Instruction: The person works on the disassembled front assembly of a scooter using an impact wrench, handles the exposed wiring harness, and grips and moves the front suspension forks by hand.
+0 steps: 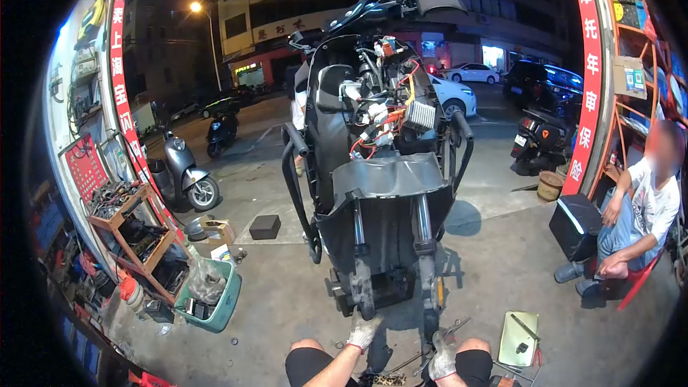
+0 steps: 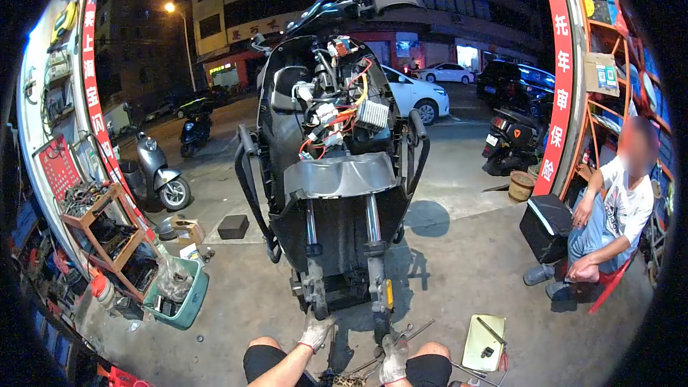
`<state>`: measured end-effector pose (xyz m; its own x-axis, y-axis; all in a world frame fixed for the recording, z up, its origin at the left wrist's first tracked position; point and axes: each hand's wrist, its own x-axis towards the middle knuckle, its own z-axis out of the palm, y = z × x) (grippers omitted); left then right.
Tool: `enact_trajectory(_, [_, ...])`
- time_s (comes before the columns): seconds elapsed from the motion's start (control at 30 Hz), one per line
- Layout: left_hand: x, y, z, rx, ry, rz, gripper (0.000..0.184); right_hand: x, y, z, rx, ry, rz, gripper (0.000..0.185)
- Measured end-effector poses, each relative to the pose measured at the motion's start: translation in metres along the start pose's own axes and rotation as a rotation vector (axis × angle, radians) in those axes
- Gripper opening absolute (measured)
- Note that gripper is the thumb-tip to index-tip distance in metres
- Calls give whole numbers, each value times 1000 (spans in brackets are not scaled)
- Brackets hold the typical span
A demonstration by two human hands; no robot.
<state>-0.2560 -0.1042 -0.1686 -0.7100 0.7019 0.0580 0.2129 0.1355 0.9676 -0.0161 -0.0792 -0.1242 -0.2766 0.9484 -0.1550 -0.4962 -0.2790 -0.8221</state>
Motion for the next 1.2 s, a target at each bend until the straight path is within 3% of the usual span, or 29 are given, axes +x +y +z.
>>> enact_trajectory(0.17, [-8, 19, -6, -48, -112, -54, 57, -5, -12, 11, -72, 56, -5, 22])
enact_trajectory(0.23, [-20, 46, -9, 17, -66, -80, 31, 7, 7, 1, -37, 55, -39, 22])
enact_trajectory(0.37, [-25, 35, -7, -101, -51, 28, 34, 26, 15, -11, -34, 78, -60, 25])
enact_trajectory(0.57, [-55, 66, -15, -41, -53, -73, 40, 56, 21, -24, 149, 101, 18, 28])
enact_trajectory(0.63, [-58, 52, -7, 6, 19, 93, 39, 71, 26, -34, 234, 78, 87, 27])
enact_trajectory(0.7, [-73, 90, -9, -5, 16, 82, 40, 88, 35, -42, 161, 143, 135, 30])
enact_trajectory(0.77, [-83, 109, -6, -101, -46, -4, 40, 99, 40, -48, 219, 49, 183, 35])
enact_trajectory(0.8, [-78, 87, 3, -85, -2, 109, 41, 107, 43, -47, 156, 84, 184, 43])
enact_trajectory(0.93, [-92, 118, 2, 130, -79, 84, 58, 120, 39, -37, 121, 110, 295, 53])
enact_trajectory(1.03, [-102, 146, 3, 76, -82, 198, 57, 138, 52, -41, 198, 68, 375, 55])
enact_trajectory(1.2, [-106, 155, 10, 201, -115, 143, 59, 136, 38, -22, 144, 88, 441, 53])
